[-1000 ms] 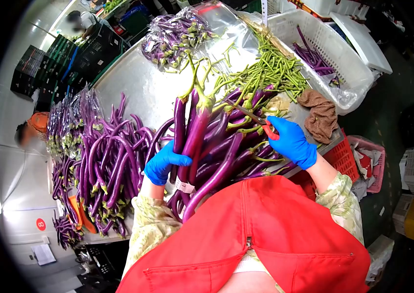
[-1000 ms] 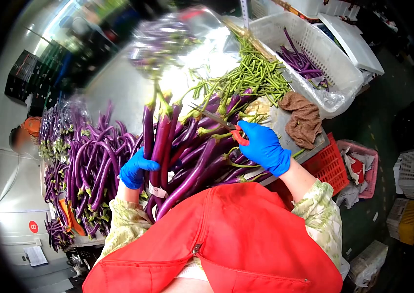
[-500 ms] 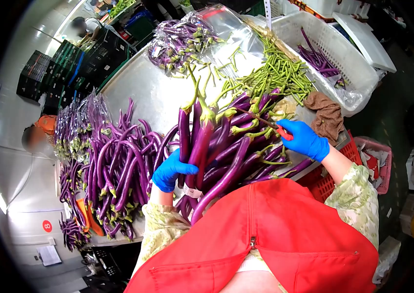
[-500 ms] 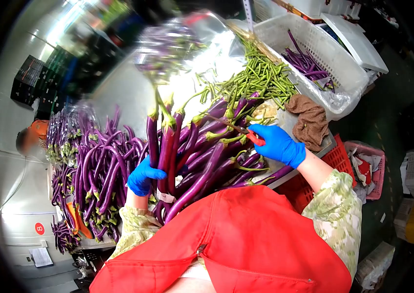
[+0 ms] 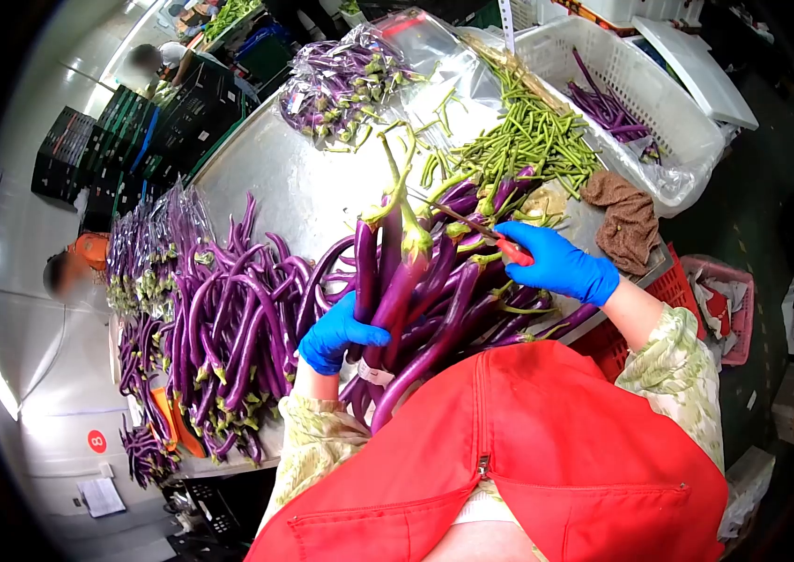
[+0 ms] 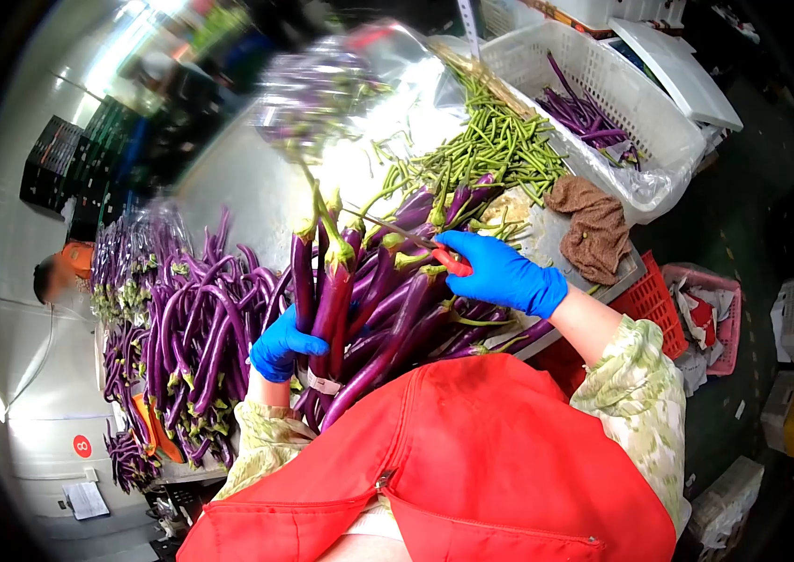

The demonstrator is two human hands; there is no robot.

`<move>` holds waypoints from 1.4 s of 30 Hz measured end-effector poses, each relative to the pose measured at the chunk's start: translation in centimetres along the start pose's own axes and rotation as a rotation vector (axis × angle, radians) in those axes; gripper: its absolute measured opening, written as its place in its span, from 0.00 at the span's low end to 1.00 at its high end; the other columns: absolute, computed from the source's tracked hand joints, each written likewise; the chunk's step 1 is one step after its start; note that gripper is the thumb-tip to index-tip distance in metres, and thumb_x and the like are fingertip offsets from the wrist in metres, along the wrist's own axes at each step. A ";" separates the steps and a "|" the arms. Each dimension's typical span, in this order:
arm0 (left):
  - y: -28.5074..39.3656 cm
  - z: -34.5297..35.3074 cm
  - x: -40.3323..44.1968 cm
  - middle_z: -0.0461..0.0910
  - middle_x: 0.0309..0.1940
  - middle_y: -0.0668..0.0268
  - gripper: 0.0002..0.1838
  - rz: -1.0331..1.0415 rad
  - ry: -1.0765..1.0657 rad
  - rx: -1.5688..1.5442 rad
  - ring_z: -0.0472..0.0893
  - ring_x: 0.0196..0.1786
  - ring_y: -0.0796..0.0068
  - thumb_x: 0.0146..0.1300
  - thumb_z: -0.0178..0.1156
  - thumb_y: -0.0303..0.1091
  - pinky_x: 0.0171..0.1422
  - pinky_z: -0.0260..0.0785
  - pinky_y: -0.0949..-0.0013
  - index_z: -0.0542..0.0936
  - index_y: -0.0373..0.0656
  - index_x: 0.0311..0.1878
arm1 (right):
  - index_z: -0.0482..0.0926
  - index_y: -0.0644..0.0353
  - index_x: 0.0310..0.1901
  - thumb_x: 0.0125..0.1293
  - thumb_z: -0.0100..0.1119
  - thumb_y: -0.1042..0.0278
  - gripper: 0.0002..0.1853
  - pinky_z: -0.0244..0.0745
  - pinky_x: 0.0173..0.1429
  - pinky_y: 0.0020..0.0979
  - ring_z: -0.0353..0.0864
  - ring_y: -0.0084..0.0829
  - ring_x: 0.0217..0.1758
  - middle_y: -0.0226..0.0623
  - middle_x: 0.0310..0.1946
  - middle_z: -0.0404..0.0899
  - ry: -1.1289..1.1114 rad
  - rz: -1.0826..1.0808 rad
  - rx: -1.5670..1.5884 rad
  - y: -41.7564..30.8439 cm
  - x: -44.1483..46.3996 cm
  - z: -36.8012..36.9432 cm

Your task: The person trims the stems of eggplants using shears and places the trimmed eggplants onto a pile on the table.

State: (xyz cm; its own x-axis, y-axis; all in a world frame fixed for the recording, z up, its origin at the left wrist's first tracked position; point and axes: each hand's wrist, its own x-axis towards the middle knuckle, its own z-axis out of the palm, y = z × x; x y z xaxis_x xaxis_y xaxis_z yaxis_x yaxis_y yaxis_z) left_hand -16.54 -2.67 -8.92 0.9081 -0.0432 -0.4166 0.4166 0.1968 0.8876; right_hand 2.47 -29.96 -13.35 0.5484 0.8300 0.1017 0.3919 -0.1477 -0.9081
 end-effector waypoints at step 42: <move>0.9 0.9 0.9 0.76 0.54 0.62 0.40 -0.076 -0.021 -0.048 0.74 0.57 0.69 0.41 0.72 0.25 0.65 0.62 0.66 0.68 0.36 0.62 | 0.70 0.61 0.58 0.53 0.58 0.71 0.27 0.72 0.48 0.30 0.78 0.31 0.40 0.40 0.38 0.77 -0.165 0.154 -0.108 1.1 -1.3 -5.4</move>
State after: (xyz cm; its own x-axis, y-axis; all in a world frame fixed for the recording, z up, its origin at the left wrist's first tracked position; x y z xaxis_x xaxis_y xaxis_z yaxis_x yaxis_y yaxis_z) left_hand -15.33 -3.40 -8.30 0.8750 -0.0803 -0.4775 0.4819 0.2390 0.8430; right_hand 6.19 -34.08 -12.31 0.4834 0.8684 -0.1102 0.3942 -0.3284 -0.8584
